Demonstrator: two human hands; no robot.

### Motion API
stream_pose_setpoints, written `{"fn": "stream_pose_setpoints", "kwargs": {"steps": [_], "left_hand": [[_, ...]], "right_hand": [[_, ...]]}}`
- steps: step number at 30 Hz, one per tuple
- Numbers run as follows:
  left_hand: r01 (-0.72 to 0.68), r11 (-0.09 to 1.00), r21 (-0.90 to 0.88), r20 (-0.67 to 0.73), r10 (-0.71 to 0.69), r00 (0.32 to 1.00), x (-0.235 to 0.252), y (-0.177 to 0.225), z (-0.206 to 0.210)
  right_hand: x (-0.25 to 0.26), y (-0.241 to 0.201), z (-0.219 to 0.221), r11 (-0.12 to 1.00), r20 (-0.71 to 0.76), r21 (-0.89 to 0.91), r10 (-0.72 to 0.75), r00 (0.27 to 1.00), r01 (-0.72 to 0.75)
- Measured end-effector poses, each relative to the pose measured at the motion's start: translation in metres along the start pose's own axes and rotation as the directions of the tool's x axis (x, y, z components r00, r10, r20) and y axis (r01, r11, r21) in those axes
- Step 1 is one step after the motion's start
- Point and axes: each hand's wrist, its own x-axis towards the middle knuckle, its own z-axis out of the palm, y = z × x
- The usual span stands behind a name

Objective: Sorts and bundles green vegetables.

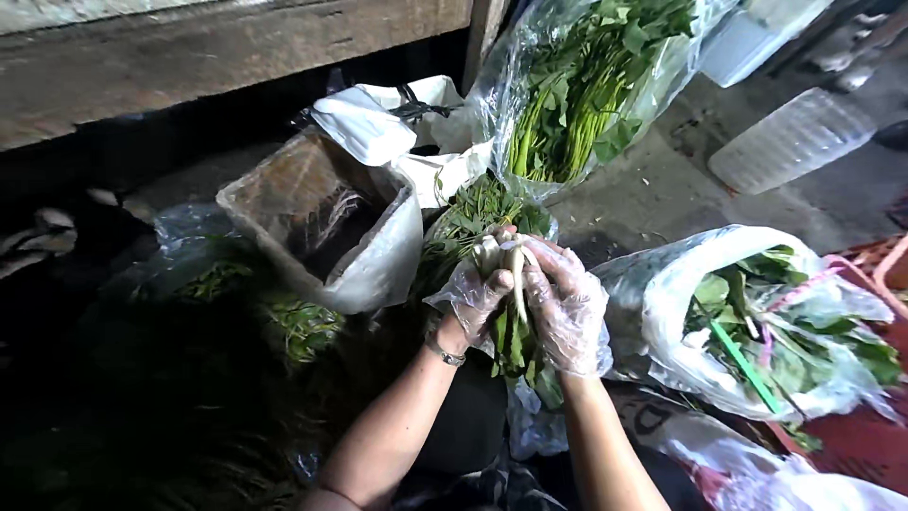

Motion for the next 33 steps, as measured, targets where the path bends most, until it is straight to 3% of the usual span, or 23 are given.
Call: {"fn": "stream_pose_setpoints", "kwargs": {"steps": [5, 8, 10, 12, 15, 19, 21, 23, 26, 29, 31, 33], "left_hand": [[0.166, 0.985, -0.036, -0.007, -0.166, 0.986, 0.004, 0.007, 0.004], [0.212, 0.975, -0.066, -0.086, -0.217, 0.972, 0.004, 0.011, 0.011], [0.233, 0.966, -0.112, -0.039, -0.238, 0.970, 0.001, 0.008, 0.008], [0.207, 0.973, -0.104, -0.012, -0.210, 0.978, 0.000, 0.006, 0.002], [0.062, 0.996, 0.062, 0.058, -0.066, 0.996, -0.002, 0.002, -0.004], [-0.176, 0.946, 0.273, 0.195, 0.125, 0.973, 0.006, 0.008, -0.016], [-0.278, 0.903, 0.328, 0.288, 0.185, 0.939, 0.006, 0.012, -0.018], [-0.286, 0.892, 0.351, 0.258, 0.202, 0.945, 0.005, 0.010, -0.012], [-0.197, 0.908, 0.371, 0.078, 0.182, 0.980, 0.005, 0.012, -0.003], [-0.196, 0.943, 0.270, 0.109, 0.173, 0.979, 0.004, 0.016, -0.021], [-0.242, 0.923, 0.299, 0.073, 0.231, 0.970, 0.006, 0.021, -0.026], [-0.276, 0.850, 0.449, 0.076, 0.272, 0.959, 0.003, 0.026, -0.030]], "right_hand": [[-0.006, 0.008, 0.009, 0.992, -0.062, 0.111, -0.050, 0.997, 0.056], [-0.010, 0.009, 0.009, 0.998, -0.035, 0.056, -0.038, 0.999, 0.040], [-0.011, 0.010, 0.012, 1.000, -0.045, -0.006, -0.019, 0.999, 0.019], [-0.010, 0.010, 0.015, 0.997, -0.110, -0.078, 0.001, 0.994, -0.010], [-0.014, 0.008, 0.014, 0.996, -0.124, -0.089, 0.014, 0.992, -0.025], [-0.014, 0.006, -0.008, 0.987, 0.063, 0.157, 0.008, 0.998, -0.018], [-0.013, 0.009, -0.014, 0.981, 0.064, 0.191, 0.025, 0.998, -0.037], [-0.012, 0.012, -0.013, 0.992, 0.001, 0.118, 0.055, 0.998, -0.055], [-0.002, 0.006, 0.001, 0.999, -0.036, -0.042, 0.023, 0.999, -0.025], [0.021, -0.006, 0.002, 0.977, 0.150, -0.173, -0.098, 0.984, 0.124], [0.045, -0.019, -0.002, 0.943, 0.431, -0.242, -0.108, 0.896, 0.230], [0.061, -0.026, -0.003, 0.930, 0.579, -0.249, -0.082, 0.811, 0.272]]}}
